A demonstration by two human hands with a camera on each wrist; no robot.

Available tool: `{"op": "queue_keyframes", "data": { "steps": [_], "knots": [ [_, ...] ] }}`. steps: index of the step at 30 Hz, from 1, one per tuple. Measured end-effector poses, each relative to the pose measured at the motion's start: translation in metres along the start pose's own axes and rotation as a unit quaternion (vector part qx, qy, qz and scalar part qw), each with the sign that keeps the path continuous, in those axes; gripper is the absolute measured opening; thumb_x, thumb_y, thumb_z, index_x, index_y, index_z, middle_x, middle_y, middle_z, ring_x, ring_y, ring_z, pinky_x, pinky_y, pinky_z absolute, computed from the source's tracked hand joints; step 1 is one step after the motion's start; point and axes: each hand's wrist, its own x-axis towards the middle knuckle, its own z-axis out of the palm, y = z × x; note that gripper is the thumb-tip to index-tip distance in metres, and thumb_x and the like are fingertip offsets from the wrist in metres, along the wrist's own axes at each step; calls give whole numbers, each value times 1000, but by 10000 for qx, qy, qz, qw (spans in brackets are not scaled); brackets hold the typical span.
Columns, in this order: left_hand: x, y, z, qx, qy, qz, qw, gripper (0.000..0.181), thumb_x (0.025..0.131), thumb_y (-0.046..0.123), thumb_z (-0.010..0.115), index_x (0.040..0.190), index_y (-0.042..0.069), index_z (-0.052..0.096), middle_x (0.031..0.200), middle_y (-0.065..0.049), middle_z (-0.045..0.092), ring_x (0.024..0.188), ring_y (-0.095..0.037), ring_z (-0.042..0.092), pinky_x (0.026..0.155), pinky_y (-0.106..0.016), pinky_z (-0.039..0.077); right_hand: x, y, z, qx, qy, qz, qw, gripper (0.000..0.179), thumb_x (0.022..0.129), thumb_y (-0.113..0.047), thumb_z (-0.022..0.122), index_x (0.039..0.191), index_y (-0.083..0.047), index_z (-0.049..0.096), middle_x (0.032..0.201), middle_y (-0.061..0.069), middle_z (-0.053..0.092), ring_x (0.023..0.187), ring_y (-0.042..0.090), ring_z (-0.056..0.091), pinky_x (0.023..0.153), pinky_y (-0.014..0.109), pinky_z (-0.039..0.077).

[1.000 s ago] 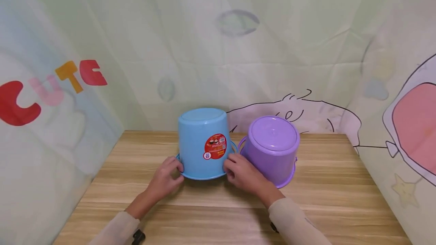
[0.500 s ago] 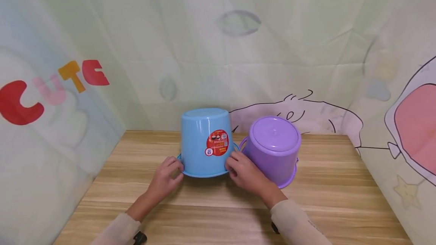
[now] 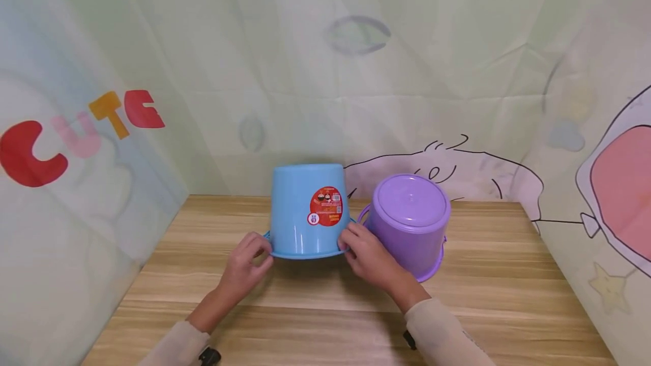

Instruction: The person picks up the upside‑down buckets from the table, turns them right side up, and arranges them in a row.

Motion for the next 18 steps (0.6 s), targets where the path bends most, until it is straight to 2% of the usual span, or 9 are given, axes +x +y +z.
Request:
{"op": "queue_keyframes", "data": {
  "steps": [5, 13, 18],
  "knots": [
    [6, 4, -5, -77, 80, 13, 9999, 32, 68, -20, 76, 86, 2, 60, 88, -5, 58, 79, -18, 58, 69, -23, 53, 3, -2, -4, 196, 162, -10, 9997, 41, 66, 18, 74, 86, -10, 53, 87, -1, 52, 85, 11, 51, 70, 22, 46],
    [25, 12, -15, -231, 310, 125, 9992, 33, 72, -19, 79, 94, -1, 62, 89, -9, 62, 73, -22, 60, 61, -26, 55, 10, -7, -12, 356, 430, 166, 9983, 36, 76, 17, 71, 88, -10, 50, 84, -2, 46, 81, 9, 46, 68, 19, 39],
    [30, 16, -18, -121, 416, 191, 9989, 34, 72, -18, 79, 97, -2, 63, 90, -11, 64, 76, -22, 64, 59, -26, 59, 14, -10, -17, 350, 728, 340, 9962, 38, 76, 17, 77, 90, -8, 52, 85, -1, 49, 80, 8, 49, 67, 18, 42]
  ]
}}
